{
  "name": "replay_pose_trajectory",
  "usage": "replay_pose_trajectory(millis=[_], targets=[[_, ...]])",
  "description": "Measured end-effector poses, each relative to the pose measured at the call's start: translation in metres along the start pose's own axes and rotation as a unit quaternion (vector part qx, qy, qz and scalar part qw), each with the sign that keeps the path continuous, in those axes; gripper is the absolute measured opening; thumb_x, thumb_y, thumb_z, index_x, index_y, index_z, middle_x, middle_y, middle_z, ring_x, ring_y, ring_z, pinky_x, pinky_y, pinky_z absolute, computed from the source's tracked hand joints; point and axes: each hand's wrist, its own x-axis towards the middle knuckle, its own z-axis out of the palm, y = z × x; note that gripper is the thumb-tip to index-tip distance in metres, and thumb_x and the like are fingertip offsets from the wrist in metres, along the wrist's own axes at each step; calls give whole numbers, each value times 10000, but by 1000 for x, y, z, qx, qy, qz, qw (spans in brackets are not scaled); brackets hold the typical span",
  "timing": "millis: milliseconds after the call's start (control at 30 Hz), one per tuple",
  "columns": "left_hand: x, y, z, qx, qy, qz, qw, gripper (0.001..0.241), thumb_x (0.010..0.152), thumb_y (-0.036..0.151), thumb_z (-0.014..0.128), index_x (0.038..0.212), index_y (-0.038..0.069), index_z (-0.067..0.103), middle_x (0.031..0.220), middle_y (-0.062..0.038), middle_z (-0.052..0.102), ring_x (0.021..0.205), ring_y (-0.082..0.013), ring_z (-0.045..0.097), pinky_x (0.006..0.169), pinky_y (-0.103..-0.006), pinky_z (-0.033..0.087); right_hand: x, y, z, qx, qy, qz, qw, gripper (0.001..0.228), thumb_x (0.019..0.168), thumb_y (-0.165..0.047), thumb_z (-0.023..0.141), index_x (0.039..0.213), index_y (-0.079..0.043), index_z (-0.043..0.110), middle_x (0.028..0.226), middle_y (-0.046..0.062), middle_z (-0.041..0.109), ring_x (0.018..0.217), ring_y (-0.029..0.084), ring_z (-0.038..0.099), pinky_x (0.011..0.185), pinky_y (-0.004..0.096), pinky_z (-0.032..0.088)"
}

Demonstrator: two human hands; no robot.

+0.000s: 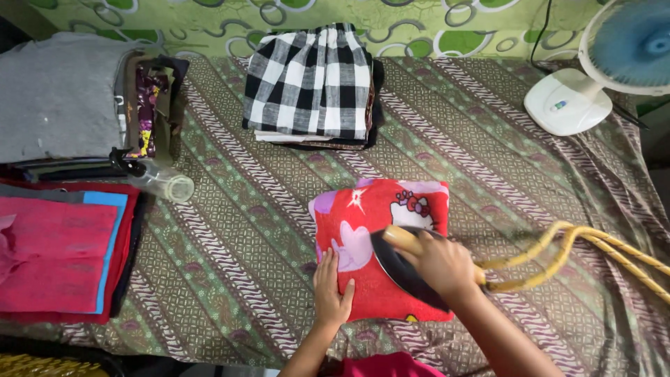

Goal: The person irons a red towel with a Hello Kitty design on a patterned tablecloth using a black iron. They smooth the towel, iron it, fold it multiple times, and iron the folded edges before placing it on a stack of other folded clothes.

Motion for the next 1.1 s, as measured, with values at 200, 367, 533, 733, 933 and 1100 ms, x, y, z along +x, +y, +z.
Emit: replay_pose_trajectory(millis=[200, 367, 533, 733, 933, 1100], targets=[[6, 5, -4, 8, -17, -13, 1000, 735, 880, 209, 610, 1542, 7, 364, 1599, -227, 406, 1500, -398, 356, 1208, -550, 257, -50, 62, 10, 39, -85, 163, 982, 689, 785, -810, 579, 838, -125, 636, 683, 110, 728, 602, 318, 716, 567, 421, 556], [5, 5, -2, 27, -25, -18, 999, 757, 866, 175, 641, 1549, 19, 356, 1614, -208, 398, 1509, -373, 351, 1221, -543, 247, -47, 74, -16, 58, -158, 311, 936, 629, 810, -810, 569, 1001, -242, 760, 714, 23, 774, 609, 206, 732, 566, 326, 552], [6, 3, -5, 3, -17, -1, 1000, 750, 877, 240, 621, 1538, -9, 371, 1594, -239, 409, 1485, -397, 378, 1193, -527, 261, -6, 68, -50, 173, -96, 326, 925, 722, 756, -659, 758, 1263, -189, 551, 956, 129, 802, 790, 310, 770, 666, 445, 589], [6, 8, -6, 11, -27, -24, 999, 769, 861, 182, 620, 1555, -8, 347, 1607, -238, 396, 1501, -395, 356, 1200, -547, 254, 86, 18, -46, 149, -74, 195, 967, 608, 937, -704, 583, 990, -98, 572, 900, 144, 762, 759, 352, 745, 643, 464, 561], [3, 1, 1, 21, -13, -11, 1000, 768, 871, 217, 604, 1571, 42, 342, 1625, -203, 386, 1515, -376, 347, 1216, -548, 247, 173, 57, 44, 14, 62, 128, 990, 560, 1013, -645, 536, 1032, -88, 586, 752, 167, 727, 632, 397, 725, 585, 524, 580], [4, 3, -3, 7, -1, 2, 1000, 723, 904, 281, 577, 1545, 9, 381, 1597, -238, 413, 1493, -400, 376, 1197, -549, 264, 183, 52, 4, 50, -53, 141, 987, 664, 981, -738, 473, 1218, -135, 622, 833, 208, 745, 686, 386, 736, 579, 510, 582]])
